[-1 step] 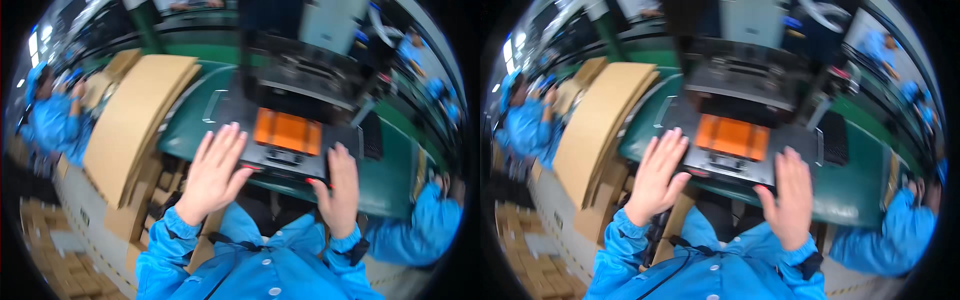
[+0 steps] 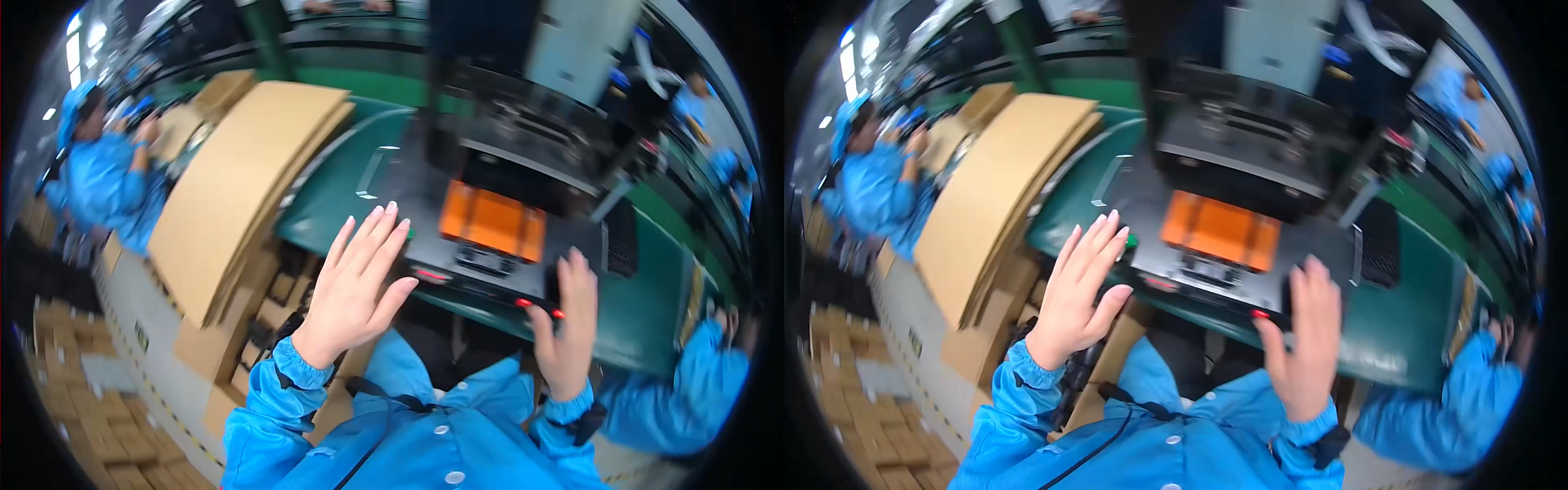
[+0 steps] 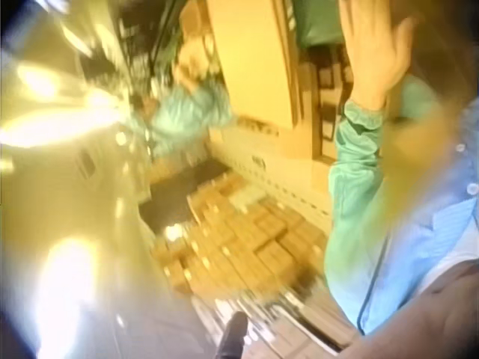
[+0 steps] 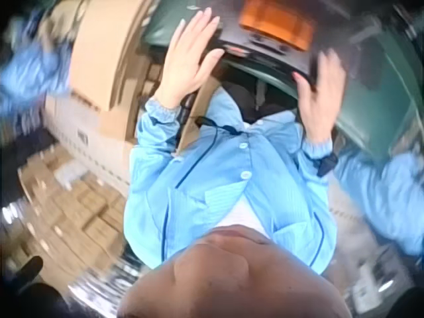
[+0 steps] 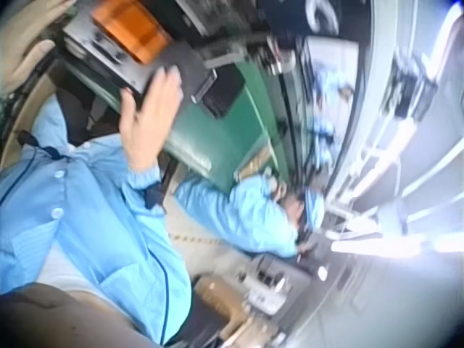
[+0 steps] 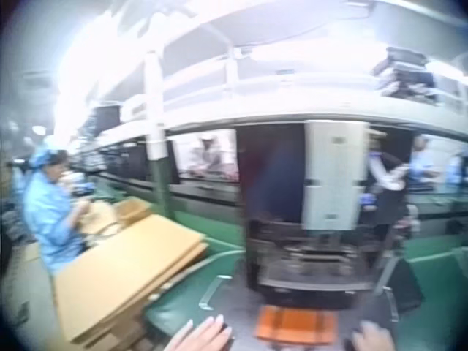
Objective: Operating a pressing machine to assemble plastic electronic housing components and packing them into boxes on an industrial assembly line.
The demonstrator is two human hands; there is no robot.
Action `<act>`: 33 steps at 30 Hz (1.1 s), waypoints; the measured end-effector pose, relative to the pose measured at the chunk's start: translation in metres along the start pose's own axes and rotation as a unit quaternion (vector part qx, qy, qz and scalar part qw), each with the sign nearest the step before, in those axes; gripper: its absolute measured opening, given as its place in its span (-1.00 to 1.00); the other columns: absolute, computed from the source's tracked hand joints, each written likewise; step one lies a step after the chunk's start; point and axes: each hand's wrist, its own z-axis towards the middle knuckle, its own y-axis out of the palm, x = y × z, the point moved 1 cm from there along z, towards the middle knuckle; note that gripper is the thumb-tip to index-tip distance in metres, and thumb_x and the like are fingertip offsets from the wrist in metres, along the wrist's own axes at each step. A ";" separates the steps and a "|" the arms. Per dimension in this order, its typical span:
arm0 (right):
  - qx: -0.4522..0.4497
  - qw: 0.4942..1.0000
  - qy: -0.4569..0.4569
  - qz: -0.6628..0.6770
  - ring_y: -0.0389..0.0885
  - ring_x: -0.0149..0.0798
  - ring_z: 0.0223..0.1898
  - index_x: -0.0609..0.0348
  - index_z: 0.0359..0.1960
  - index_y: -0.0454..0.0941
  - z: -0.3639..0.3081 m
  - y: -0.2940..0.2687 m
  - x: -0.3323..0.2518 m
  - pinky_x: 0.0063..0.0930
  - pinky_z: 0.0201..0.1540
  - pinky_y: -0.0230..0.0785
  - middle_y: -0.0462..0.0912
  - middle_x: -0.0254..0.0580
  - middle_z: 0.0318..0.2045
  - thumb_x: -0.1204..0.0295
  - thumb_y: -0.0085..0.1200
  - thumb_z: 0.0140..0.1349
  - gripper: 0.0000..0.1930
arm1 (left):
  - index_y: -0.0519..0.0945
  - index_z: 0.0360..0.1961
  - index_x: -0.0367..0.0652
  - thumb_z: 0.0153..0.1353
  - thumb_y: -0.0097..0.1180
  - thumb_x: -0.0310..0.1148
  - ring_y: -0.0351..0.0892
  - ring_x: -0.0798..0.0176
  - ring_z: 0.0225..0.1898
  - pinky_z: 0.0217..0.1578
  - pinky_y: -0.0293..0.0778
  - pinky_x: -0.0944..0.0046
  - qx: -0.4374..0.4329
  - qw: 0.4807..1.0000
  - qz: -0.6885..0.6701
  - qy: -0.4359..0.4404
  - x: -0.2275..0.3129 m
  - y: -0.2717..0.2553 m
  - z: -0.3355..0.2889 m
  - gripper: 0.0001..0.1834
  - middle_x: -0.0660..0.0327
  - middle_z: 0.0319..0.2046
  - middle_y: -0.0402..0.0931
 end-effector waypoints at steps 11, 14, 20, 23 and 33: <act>-0.004 0.982 -0.007 0.189 0.39 0.22 0.19 0.32 -0.01 0.51 -0.053 0.039 -0.017 -0.03 0.25 0.20 0.44 0.18 0.14 0.59 0.03 0.14 -0.66 | 0.39 0.19 -0.41 0.43 -0.13 -0.16 0.27 -0.03 0.30 0.31 0.15 0.16 0.285 0.803 0.075 -0.518 -0.164 -0.102 -0.248 -0.48 -0.12 0.24 0.31; 0.006 0.979 -0.020 0.203 0.40 0.20 0.18 0.30 -0.01 0.52 -0.042 0.043 -0.020 -0.05 0.24 0.21 0.44 0.17 0.13 0.61 0.04 0.11 -0.64 | 0.37 0.22 -0.43 0.43 -0.19 -0.06 0.08 -0.10 0.40 0.38 -0.01 0.11 0.237 0.799 0.081 -0.548 -0.170 -0.088 -0.220 -0.39 -0.22 0.34 0.14; -0.001 0.981 -0.003 0.196 0.39 0.12 0.17 0.29 0.00 0.51 -0.045 0.047 -0.016 -0.10 0.19 0.27 0.43 0.14 0.12 0.61 0.06 0.13 -0.65 | 0.37 0.18 -0.50 0.44 -0.23 -0.02 -0.22 -0.25 0.46 0.41 -0.21 -0.02 0.216 0.785 0.130 -0.565 -0.165 -0.089 -0.206 -0.35 -0.34 0.39 -0.09; -0.009 0.979 -0.005 0.205 0.40 0.09 0.16 0.29 0.01 0.51 -0.048 0.049 -0.017 -0.17 0.15 0.34 0.42 0.11 0.12 0.61 0.08 0.13 -0.65 | 0.37 0.17 -0.49 0.44 -0.25 0.00 -0.23 -0.28 0.46 0.42 -0.24 -0.01 0.194 0.790 0.140 -0.564 -0.163 -0.088 -0.204 -0.34 -0.35 0.40 -0.14; -0.032 0.970 -0.025 0.239 0.42 0.06 0.12 0.28 -0.01 0.53 -0.051 0.057 -0.023 -0.19 0.12 0.35 0.42 0.06 0.06 0.64 0.08 0.10 -0.64 | 0.23 0.31 -0.35 0.41 -0.07 -0.32 0.45 0.17 0.14 0.15 0.37 0.26 0.471 0.757 -0.224 -0.393 -0.096 -0.123 -0.157 -0.47 0.04 0.15 0.41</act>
